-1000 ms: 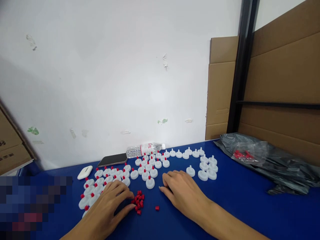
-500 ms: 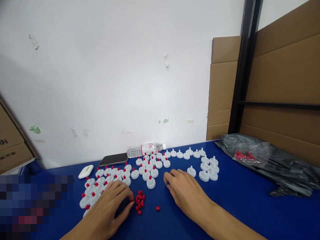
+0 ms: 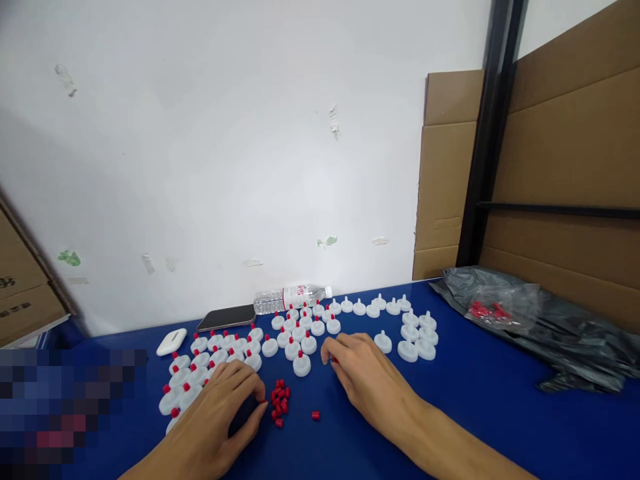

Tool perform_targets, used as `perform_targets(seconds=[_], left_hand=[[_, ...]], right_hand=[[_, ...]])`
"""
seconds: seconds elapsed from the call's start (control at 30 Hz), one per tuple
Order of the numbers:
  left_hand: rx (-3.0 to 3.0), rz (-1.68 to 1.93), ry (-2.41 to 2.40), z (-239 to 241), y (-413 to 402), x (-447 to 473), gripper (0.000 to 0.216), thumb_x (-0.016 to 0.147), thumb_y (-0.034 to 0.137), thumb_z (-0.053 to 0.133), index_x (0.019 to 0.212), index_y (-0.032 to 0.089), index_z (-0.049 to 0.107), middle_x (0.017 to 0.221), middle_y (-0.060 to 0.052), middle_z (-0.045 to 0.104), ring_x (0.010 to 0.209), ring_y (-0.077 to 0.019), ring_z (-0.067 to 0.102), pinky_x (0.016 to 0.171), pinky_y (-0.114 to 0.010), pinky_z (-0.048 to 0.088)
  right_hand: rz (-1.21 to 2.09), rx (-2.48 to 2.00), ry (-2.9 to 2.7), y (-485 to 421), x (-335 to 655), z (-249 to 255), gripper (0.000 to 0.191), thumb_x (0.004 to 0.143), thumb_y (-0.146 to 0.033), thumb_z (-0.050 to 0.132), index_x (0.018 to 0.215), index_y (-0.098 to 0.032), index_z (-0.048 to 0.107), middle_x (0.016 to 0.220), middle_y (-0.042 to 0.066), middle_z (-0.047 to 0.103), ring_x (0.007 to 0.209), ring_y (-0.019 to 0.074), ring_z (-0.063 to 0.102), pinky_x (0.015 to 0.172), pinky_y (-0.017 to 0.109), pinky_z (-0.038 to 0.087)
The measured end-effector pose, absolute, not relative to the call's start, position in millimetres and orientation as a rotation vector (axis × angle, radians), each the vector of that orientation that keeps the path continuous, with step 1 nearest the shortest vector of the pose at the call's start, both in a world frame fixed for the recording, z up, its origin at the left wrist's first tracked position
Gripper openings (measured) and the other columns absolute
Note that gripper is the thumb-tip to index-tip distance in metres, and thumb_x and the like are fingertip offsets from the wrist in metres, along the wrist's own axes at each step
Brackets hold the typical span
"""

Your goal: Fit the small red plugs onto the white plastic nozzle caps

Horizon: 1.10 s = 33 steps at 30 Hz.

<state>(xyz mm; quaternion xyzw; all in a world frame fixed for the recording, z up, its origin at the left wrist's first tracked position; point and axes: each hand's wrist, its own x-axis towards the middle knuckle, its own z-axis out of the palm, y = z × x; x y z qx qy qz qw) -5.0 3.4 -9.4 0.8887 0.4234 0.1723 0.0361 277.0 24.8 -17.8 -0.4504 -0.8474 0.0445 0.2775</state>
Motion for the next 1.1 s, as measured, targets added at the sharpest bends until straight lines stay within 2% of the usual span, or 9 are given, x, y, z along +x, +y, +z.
perform_targets(seconds=[0.13, 0.3, 0.5, 0.63, 0.73, 0.83, 0.97, 1.03, 1.1], left_hand=[[2.708, 0.512, 1.311, -9, 3, -5, 0.011, 0.101, 0.018, 0.046, 0.095, 0.022, 0.054, 0.097, -0.005, 0.060, 0.091, -0.0234, 0.054, 0.081, -0.039, 0.046], [2.699, 0.509, 1.318, -8, 3, -5, 0.011, 0.100, 0.018, 0.046, 0.094, 0.021, 0.054, 0.097, -0.005, 0.059, 0.091, -0.0232, 0.054, 0.081, -0.039, 0.046], [2.704, 0.516, 1.307, -6, 2, -5, 0.012, 0.100, 0.017, 0.045, 0.094, 0.021, 0.054, 0.096, -0.004, 0.060, 0.090, -0.0227, 0.054, 0.082, -0.040, 0.047], [2.711, 0.515, 1.303, -7, 1, -5, 0.011, 0.099, 0.016, 0.046, 0.093, 0.022, 0.053, 0.095, -0.004, 0.060, 0.089, -0.0224, 0.054, 0.080, -0.038, 0.047], [2.706, 0.526, 1.322, -8, 2, -4, 0.011, 0.098, 0.016, 0.047, 0.092, 0.022, 0.053, 0.095, -0.004, 0.060, 0.088, -0.0225, 0.055, 0.079, -0.038, 0.047], [2.705, 0.546, 1.324, -9, 4, -5, 0.010, 0.097, 0.016, 0.048, 0.092, 0.022, 0.054, 0.094, -0.003, 0.060, 0.087, -0.0223, 0.055, 0.080, -0.038, 0.048], [2.714, 0.611, 1.302, -10, 4, -6, 0.010, 0.097, 0.016, 0.050, 0.092, 0.022, 0.055, 0.093, -0.003, 0.061, 0.086, -0.0216, 0.056, 0.078, -0.036, 0.048], [2.714, 0.649, 1.290, -9, 4, -6, 0.009, 0.096, 0.015, 0.052, 0.091, 0.023, 0.055, 0.092, -0.003, 0.062, 0.085, -0.0211, 0.057, 0.077, -0.035, 0.049], [2.704, 0.669, 1.292, -9, 3, -5, 0.010, 0.094, 0.014, 0.052, 0.090, 0.023, 0.055, 0.092, -0.002, 0.062, 0.085, -0.0208, 0.057, 0.076, -0.034, 0.050]], right_hand=[[0.042, -1.156, -2.277, 27, 276, -15, 0.023, 0.094, -0.002, 0.045, 0.094, -0.024, 0.054, 0.091, -0.001, 0.063, 0.081, 0.0161, 0.062, 0.092, 0.037, 0.045], [-0.040, -1.202, -2.246, 29, 278, -15, 0.021, 0.092, -0.003, 0.049, 0.088, -0.023, 0.056, 0.080, -0.004, 0.061, 0.071, 0.0148, 0.059, 0.105, 0.048, 0.036], [-0.003, -1.263, -2.200, 32, 280, -16, 0.018, 0.094, -0.009, 0.053, 0.087, -0.024, 0.058, 0.077, -0.003, 0.062, 0.071, 0.0166, 0.058, 0.085, 0.037, 0.045], [-0.003, -1.258, -2.178, 29, 278, -13, 0.015, 0.096, -0.014, 0.052, 0.089, -0.025, 0.058, 0.085, -0.001, 0.066, 0.078, 0.0187, 0.062, 0.082, 0.036, 0.046], [-0.040, -1.301, -2.150, 24, 276, -10, 0.010, 0.100, -0.025, 0.050, 0.104, -0.026, 0.060, 0.084, 0.000, 0.067, 0.076, 0.0209, 0.063, 0.077, 0.036, 0.046], [0.090, -1.423, -2.144, 19, 272, -10, 0.022, 0.105, -0.037, 0.042, 0.118, -0.028, 0.057, 0.060, -0.005, 0.059, 0.057, 0.0200, 0.059, 0.058, 0.030, 0.040], [0.061, -1.490, -2.189, 19, 271, -11, 0.032, 0.106, -0.037, 0.037, 0.132, -0.029, 0.054, 0.058, -0.005, 0.061, 0.054, 0.0201, 0.062, 0.055, 0.028, 0.035], [-0.033, -1.524, -2.179, 23, 275, -9, 0.033, 0.106, -0.035, 0.036, 0.131, -0.029, 0.057, 0.058, -0.003, 0.063, 0.055, 0.0212, 0.064, 0.055, 0.028, 0.035], [-0.130, -1.573, -2.153, 27, 281, -6, 0.030, 0.105, -0.035, 0.037, 0.117, -0.029, 0.064, 0.061, -0.001, 0.066, 0.057, 0.0220, 0.066, 0.055, 0.029, 0.034]])
